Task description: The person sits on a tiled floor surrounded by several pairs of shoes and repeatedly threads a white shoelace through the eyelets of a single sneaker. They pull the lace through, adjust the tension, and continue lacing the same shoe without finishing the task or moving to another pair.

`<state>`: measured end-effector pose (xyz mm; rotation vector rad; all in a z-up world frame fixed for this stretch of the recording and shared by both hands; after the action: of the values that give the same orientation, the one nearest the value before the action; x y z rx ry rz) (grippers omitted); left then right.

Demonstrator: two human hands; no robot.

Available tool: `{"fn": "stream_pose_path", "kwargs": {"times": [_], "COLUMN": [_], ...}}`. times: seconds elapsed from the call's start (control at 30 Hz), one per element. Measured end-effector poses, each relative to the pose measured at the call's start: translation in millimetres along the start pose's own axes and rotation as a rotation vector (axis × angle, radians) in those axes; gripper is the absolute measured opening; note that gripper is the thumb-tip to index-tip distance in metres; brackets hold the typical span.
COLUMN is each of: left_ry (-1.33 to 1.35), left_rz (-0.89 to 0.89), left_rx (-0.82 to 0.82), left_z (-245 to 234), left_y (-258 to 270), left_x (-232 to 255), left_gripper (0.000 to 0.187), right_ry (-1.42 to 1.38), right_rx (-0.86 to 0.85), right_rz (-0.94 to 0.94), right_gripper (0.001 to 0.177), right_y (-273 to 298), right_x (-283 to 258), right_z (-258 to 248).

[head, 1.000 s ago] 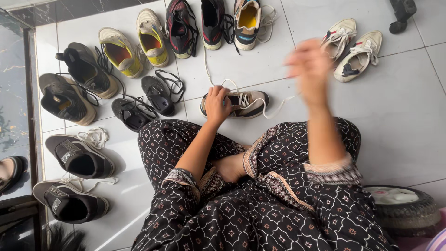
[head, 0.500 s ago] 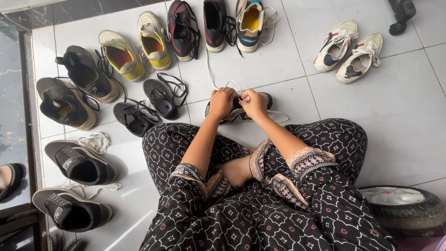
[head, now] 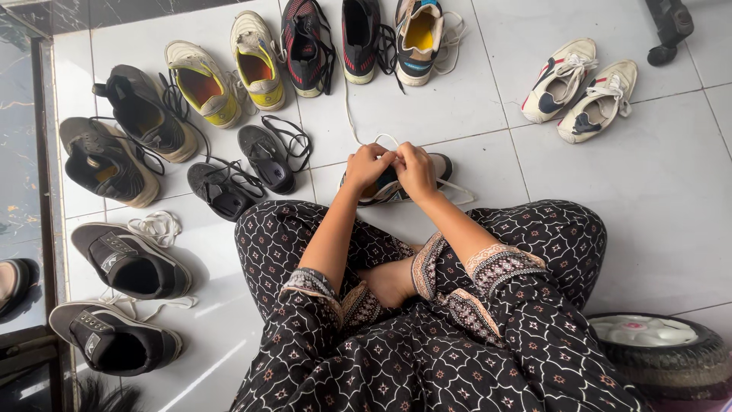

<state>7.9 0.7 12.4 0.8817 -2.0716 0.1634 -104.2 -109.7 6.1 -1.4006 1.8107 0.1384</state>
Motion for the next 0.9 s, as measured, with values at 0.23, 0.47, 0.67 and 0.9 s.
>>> {"fn": "stream_pose_path", "kwargs": {"times": [0.23,0.47,0.67,0.9], "left_ry": [0.168,0.215,0.414,-0.070], "left_rz": [-0.120,0.619,0.426,0.225], "left_rx": [0.055,0.319,0.139,-0.024], "left_z": [1,-36,-37,5], "left_y": [-8,11,15,22], "left_x": [16,77,50,2], "left_gripper": [0.018,0.014,0.031,0.033], "right_ry": [-0.135,-0.446,-0.485,-0.524], "right_rx": [-0.128,-0.134,-0.047,0.028], "right_rz": [0.092,0.196,-0.140,-0.377], "right_gripper": [0.038,0.014,0.019,0.021], "right_y": [-8,-29,-96,-162], "right_x": [11,5,-67,-169], "right_z": [-11,-33,-132,-245]}}
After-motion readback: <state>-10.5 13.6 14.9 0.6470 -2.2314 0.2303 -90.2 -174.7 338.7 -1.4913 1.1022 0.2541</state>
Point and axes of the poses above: each hand's wrist, its own y-axis away from the middle knuckle, its own z-axis out of the palm, x = y × z, the point moved 2 cm from there along -y, towards the middle knuckle, and after that the axes turned 9 degrees about -x, right-handed, at the moved point
